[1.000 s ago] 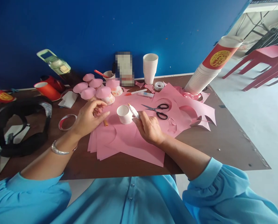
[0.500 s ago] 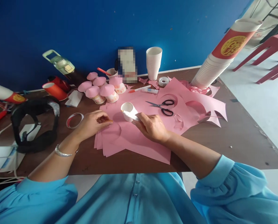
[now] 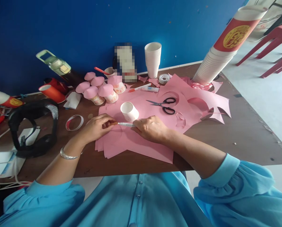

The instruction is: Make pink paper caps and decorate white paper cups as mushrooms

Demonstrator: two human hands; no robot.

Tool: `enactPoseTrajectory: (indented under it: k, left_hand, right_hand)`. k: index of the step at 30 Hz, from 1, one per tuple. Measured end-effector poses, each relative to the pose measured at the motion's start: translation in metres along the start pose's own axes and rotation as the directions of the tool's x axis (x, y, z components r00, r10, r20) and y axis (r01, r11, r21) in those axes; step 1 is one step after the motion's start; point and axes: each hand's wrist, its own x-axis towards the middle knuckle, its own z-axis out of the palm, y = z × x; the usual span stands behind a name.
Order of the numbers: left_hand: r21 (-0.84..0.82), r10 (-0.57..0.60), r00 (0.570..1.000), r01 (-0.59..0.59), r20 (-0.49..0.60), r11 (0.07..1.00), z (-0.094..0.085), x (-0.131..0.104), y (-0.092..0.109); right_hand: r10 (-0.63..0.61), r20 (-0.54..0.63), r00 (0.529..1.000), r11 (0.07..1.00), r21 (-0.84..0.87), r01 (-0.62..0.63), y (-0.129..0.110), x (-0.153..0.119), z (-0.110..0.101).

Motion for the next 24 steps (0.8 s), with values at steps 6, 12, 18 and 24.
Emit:
enactPoseTrajectory:
  k: [6,12,18,24]
  left_hand:
    - [0.095,0.033,0.997,-0.026,-0.074,0.995,0.002,-0.004,0.005]
    - [0.113,0.248,0.940,-0.227,-0.232,0.967,0.007,-0.006,0.015]
    - [0.141,0.324,0.911,-0.296,-0.255,0.945,0.007,-0.006,0.020]
    - [0.145,0.348,0.897,-0.320,-0.272,0.936,0.007,-0.005,0.021]
  right_hand:
    - [0.028,0.060,0.998,0.999,-0.034,-0.026,-0.002,-0.001,0.000]
    - [0.074,0.095,0.993,0.997,-0.004,-0.074,-0.004,0.001,-0.004]
    - [0.111,0.180,0.977,0.994,-0.034,-0.106,-0.007,0.003,-0.008]
    - [0.130,0.162,0.978,0.991,-0.030,-0.127,-0.006,0.003,-0.008]
